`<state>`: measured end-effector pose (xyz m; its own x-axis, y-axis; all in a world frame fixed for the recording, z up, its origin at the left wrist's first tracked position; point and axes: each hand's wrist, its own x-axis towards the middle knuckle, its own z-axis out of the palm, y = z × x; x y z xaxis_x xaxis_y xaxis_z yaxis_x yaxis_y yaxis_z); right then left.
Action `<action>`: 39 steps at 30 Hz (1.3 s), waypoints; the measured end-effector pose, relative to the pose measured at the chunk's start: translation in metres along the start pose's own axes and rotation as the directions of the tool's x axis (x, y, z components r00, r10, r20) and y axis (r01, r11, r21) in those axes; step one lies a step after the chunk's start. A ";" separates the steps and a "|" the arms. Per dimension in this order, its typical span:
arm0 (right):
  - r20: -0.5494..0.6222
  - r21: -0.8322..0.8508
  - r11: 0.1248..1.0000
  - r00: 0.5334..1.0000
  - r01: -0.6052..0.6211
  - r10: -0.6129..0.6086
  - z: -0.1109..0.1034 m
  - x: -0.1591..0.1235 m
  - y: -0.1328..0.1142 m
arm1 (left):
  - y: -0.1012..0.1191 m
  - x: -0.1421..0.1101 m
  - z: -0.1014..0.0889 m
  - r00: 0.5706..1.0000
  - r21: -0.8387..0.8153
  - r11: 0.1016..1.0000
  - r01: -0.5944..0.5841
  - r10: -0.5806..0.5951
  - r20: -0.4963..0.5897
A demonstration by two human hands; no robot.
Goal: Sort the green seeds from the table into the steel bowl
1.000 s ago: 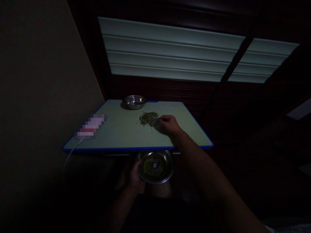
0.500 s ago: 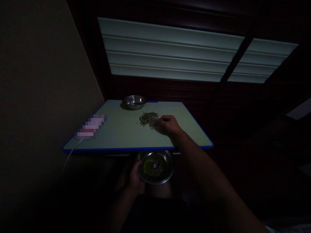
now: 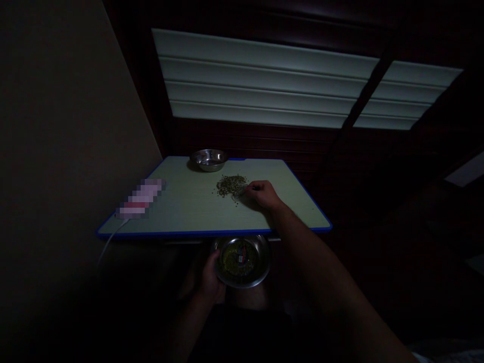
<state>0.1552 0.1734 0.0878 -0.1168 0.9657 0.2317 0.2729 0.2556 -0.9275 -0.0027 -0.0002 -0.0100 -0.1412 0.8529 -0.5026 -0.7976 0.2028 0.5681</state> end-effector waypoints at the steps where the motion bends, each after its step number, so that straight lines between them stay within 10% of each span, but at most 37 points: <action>1: 0.011 0.000 1.000 1.000 -0.009 0.009 0.000 0.000 0.000 | 0.000 0.000 0.000 1.000 0.002 1.000 0.004 -0.004 -0.006; 9: 0.106 0.061 0.995 0.992 -0.080 0.074 0.000 -0.003 -0.003 | -0.002 0.002 -0.003 1.000 -0.016 1.000 0.008 -0.008 -0.013; 18: -0.185 -0.105 0.994 0.982 0.031 -0.050 -0.003 0.006 0.007 | 0.000 0.000 -0.001 0.999 -0.013 0.999 0.053 -0.053 0.002; 39: -0.088 -0.053 0.998 0.996 0.023 -0.027 -0.001 0.004 0.007 | 0.003 -0.005 0.007 0.998 -0.023 0.999 0.043 -0.045 -0.053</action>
<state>0.1579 0.1795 0.0823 -0.0398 0.9586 0.2818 0.3206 0.2794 -0.9051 -0.0002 -0.0011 -0.0015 -0.1364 0.8162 -0.5614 -0.8162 0.2285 0.5306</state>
